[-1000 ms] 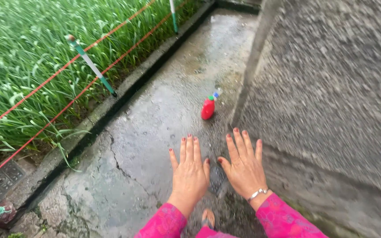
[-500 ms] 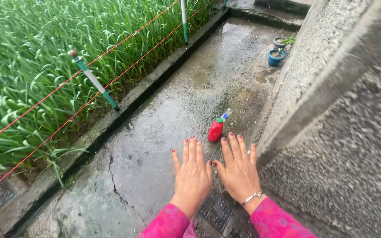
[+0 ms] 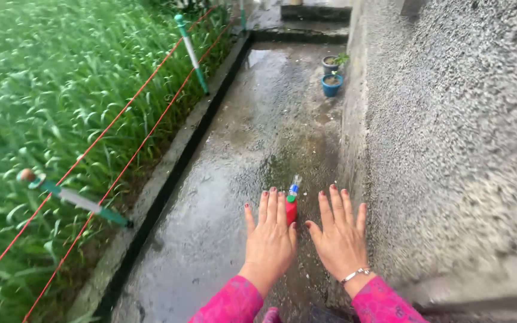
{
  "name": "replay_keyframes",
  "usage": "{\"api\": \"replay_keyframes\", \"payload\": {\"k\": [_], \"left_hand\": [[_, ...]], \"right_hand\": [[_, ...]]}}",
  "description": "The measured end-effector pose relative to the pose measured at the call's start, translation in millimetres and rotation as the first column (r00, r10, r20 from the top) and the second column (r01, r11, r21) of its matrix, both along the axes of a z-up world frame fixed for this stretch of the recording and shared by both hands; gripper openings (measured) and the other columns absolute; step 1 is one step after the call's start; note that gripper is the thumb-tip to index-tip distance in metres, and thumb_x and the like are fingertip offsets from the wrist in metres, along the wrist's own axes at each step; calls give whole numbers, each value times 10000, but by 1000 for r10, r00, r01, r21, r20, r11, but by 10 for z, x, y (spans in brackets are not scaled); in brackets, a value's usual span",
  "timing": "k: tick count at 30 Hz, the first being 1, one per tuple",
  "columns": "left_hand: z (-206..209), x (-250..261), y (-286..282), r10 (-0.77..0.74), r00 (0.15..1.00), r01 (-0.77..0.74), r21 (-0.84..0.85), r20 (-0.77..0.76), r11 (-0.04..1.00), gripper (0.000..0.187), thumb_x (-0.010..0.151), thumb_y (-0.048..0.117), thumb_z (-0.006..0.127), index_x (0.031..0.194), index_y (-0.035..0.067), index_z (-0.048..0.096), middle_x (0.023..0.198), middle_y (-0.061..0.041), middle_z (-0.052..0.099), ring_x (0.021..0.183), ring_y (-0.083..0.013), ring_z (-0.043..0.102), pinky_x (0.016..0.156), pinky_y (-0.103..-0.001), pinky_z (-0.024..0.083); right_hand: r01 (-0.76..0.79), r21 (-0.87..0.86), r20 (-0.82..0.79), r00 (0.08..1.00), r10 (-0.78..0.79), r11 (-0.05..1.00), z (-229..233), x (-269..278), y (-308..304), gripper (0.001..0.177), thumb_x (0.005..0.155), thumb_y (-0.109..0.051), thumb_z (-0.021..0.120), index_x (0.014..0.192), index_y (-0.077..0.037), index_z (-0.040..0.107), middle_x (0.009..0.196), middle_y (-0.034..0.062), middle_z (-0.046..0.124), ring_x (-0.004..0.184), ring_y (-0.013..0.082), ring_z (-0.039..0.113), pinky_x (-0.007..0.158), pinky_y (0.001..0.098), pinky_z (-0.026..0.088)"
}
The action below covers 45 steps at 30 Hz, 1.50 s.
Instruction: Rearranging potted plants by picking them up and moving them to new positions along a ledge.
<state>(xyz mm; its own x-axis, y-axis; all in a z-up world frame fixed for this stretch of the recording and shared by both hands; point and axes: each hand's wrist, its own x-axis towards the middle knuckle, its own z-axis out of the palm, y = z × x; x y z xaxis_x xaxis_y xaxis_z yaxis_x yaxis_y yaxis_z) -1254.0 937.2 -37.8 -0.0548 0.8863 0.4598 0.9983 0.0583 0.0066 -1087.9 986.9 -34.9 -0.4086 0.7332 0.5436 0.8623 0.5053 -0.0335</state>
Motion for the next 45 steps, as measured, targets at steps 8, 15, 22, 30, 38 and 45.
{"api": "replay_keyframes", "payload": {"k": [8,15,22,30,38,45], "left_hand": [[-61,-444,934,-70,998,70,-10,10,998,734,978,441,408,1588,45,302,1687,-144,262,1571,-291,201,1223,-644,99],[-113,-717,1984,-104,994,104,7,26,995,751,945,437,458,1575,46,337,1686,-148,274,1565,-301,221,1209,-656,134],[-63,-1039,3126,-97,995,97,13,2,995,754,970,453,430,1584,34,301,1677,-148,280,1566,-304,212,1218,-652,123],[23,-1354,4109,-62,996,64,-33,63,997,724,978,444,430,1573,48,321,1686,-157,254,1563,-306,208,1207,-647,143],[-183,-1806,5351,-127,991,126,16,48,992,765,949,444,453,1577,29,318,1693,-164,249,1567,-320,210,1211,-655,129],[-31,-2432,6487,-236,971,236,-2,30,972,741,961,425,454,1575,31,330,1675,-156,292,1561,-309,232,1207,-650,157]], "right_hand": [[123,-31,2,992,-123,992,4,-335,770,763,953,-544,526,1590,-161,354,1674,129,339,1519,370,336,1197,673,211],[149,-24,-11,989,-149,989,-101,-566,1774,758,960,-547,513,1597,-170,347,1676,118,335,1518,373,332,1210,674,175],[151,-19,30,988,-150,988,5,-809,2924,743,967,-547,485,1592,-168,348,1684,110,317,1518,359,325,1211,654,181],[160,-14,45,986,-160,987,66,-1083,3961,756,961,-567,493,1589,-169,358,1680,121,329,1530,361,320,1213,667,176],[218,-21,49,975,-217,976,-111,-1516,5036,749,957,-552,507,1582,-164,368,1668,123,349,1525,366,326,1201,678,186],[314,-35,20,949,-313,949,-104,-2134,6026,709,956,-497,522,1560,-145,401,1670,134,351,1524,368,334,1204,675,194]]}}
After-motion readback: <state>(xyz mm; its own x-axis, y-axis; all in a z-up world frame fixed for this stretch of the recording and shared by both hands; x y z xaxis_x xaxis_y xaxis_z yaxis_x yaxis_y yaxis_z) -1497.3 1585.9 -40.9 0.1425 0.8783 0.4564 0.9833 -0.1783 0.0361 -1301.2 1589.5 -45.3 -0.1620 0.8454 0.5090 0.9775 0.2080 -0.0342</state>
